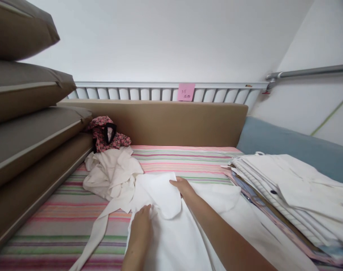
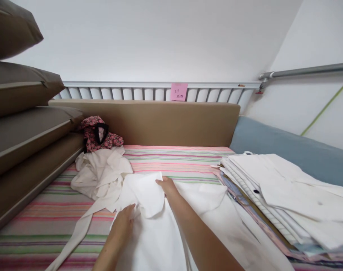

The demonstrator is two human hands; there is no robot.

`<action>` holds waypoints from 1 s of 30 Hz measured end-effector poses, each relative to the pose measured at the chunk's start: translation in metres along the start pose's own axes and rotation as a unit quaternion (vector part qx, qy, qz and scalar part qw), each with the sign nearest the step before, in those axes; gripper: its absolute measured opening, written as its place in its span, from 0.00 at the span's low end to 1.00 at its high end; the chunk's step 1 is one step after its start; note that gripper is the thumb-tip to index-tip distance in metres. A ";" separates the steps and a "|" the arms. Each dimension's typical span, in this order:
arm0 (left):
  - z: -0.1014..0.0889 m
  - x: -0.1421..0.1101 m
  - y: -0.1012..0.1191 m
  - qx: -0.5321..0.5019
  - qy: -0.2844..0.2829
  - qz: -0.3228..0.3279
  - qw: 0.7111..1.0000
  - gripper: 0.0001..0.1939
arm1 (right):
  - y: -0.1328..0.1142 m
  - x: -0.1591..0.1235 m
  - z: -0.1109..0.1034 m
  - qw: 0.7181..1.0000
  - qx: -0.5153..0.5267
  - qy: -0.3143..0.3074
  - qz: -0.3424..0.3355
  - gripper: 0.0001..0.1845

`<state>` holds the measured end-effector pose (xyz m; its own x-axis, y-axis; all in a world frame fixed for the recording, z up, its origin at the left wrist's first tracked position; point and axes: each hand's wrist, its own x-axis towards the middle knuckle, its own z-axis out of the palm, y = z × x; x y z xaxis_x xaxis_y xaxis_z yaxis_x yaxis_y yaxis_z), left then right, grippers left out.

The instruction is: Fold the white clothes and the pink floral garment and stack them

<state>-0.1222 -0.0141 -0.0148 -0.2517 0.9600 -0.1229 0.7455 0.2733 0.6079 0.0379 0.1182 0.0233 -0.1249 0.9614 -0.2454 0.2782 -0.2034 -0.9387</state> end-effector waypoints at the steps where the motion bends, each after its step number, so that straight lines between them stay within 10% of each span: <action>1: 0.000 0.000 0.000 0.007 -0.005 0.001 1.000 0.29 | 0.001 0.006 -0.001 1.000 -0.019 0.019 -0.003 0.14; 10: 0.006 0.008 -0.011 -0.035 -0.023 0.074 0.996 0.21 | -0.004 0.049 -0.012 0.985 -0.132 0.112 -0.010 0.18; 18: -0.027 0.004 -0.016 -0.063 0.159 -0.024 0.985 0.21 | 0.006 0.010 -0.017 0.982 -0.171 0.068 -0.027 0.34; 23: -0.032 0.000 -0.030 0.015 0.054 -0.146 0.988 0.17 | 0.020 -0.033 -0.017 0.959 -0.267 0.042 -0.087 0.39; 30: -0.024 -0.004 -0.033 0.042 0.016 -0.143 0.989 0.16 | 0.017 -0.055 -0.014 0.985 -0.151 0.040 -0.078 0.33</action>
<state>-0.1606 -0.0288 -0.0159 -0.4782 0.8403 -0.2554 0.6894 0.5393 0.4836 0.0627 0.0646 0.0243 -0.1164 0.9906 -0.0722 0.5341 0.0011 -0.8454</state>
